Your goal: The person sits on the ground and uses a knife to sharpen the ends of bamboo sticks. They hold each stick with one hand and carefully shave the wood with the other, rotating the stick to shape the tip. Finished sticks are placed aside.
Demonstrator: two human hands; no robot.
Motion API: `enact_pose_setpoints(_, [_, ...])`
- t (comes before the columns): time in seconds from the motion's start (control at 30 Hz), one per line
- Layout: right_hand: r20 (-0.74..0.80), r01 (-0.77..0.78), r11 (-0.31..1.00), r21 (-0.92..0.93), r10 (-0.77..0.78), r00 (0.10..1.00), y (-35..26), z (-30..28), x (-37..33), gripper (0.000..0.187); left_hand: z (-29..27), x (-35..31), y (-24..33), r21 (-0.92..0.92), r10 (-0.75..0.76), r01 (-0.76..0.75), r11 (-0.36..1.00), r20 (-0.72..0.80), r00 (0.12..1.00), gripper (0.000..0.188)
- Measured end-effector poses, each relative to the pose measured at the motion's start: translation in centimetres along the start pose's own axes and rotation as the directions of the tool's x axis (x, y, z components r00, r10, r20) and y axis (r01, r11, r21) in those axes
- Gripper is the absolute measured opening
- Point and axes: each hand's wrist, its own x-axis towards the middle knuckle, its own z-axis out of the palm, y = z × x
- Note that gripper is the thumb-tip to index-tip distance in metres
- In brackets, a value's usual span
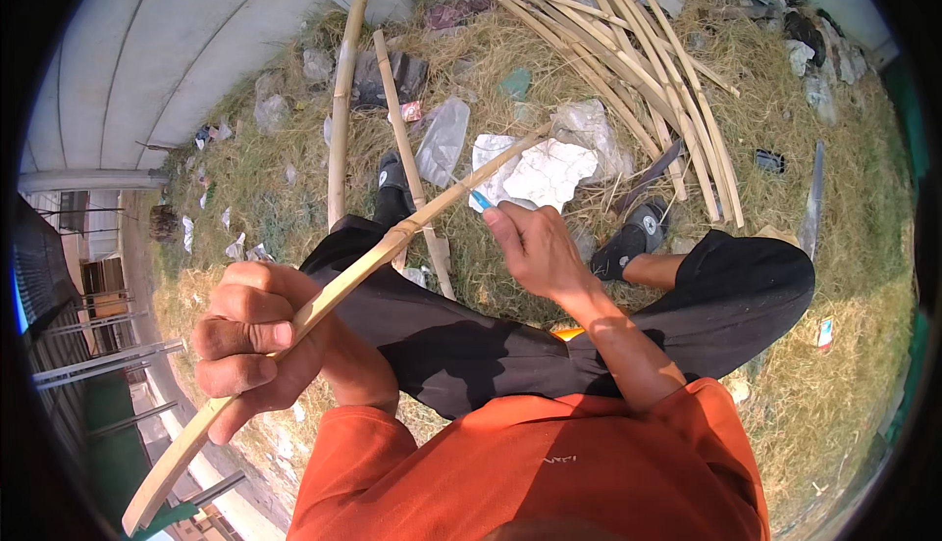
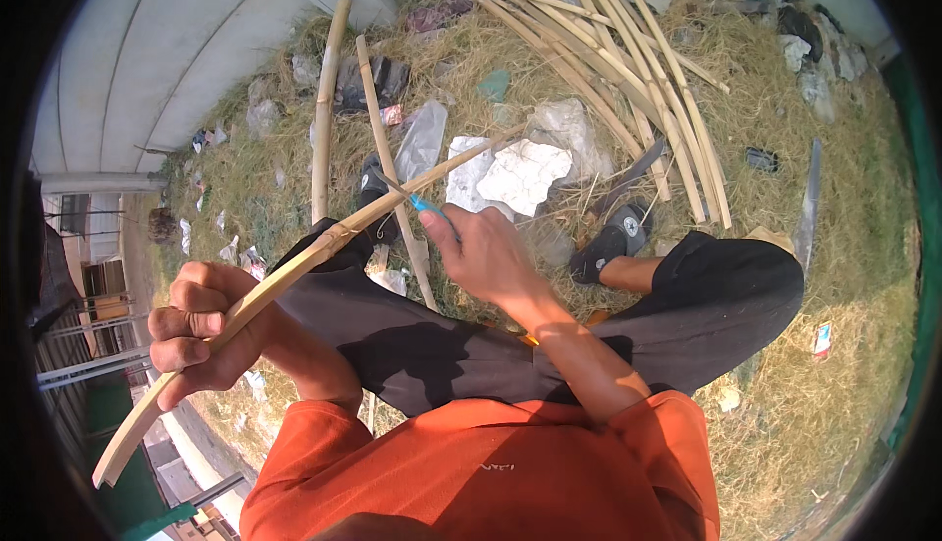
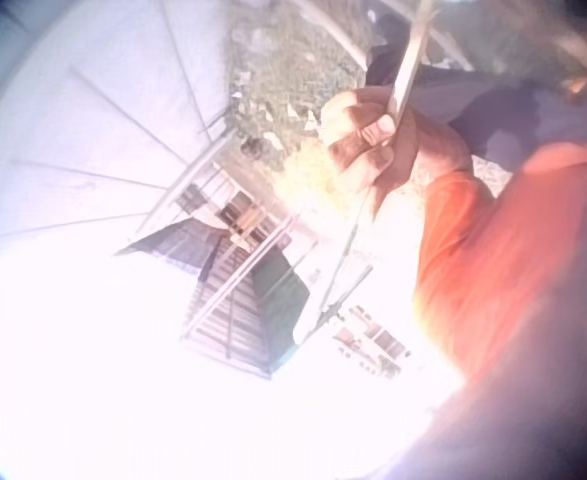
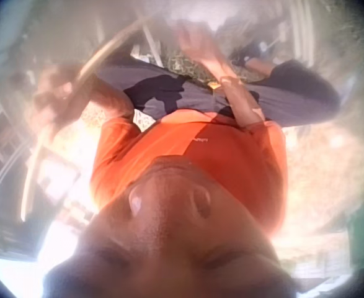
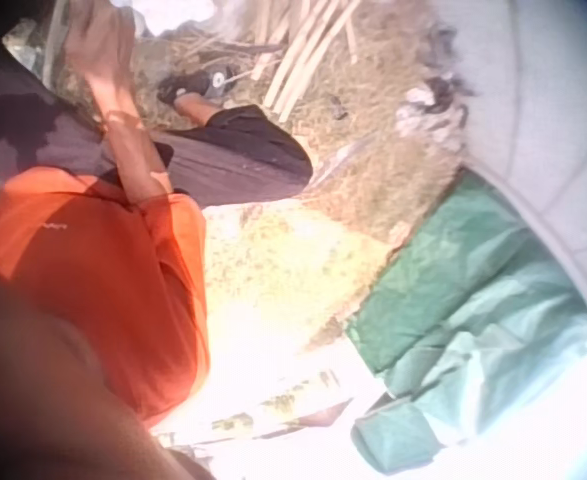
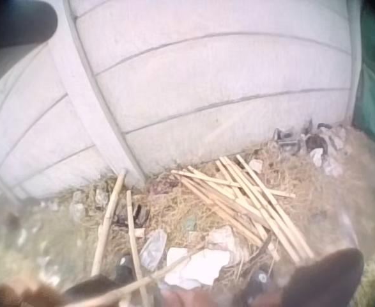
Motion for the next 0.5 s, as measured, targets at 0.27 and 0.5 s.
enact_pose_setpoints(0.27, [-0.085,-0.152,0.983,-0.102,0.144,0.986,2.5,-0.2,0.2,0.043,1.0,-0.2,0.1,-0.059,0.03,-0.029,0.998,0.031,0.999,0.062])
enact_pose_setpoints(0.5, [-0.082,-0.119,0.992,-0.035,0.116,0.99,0.4,0.5,-0.3,0.044,0.7,-0.4,0.2,-0.038,0.004,-0.004,0.999,0.001,1.0,0.062])
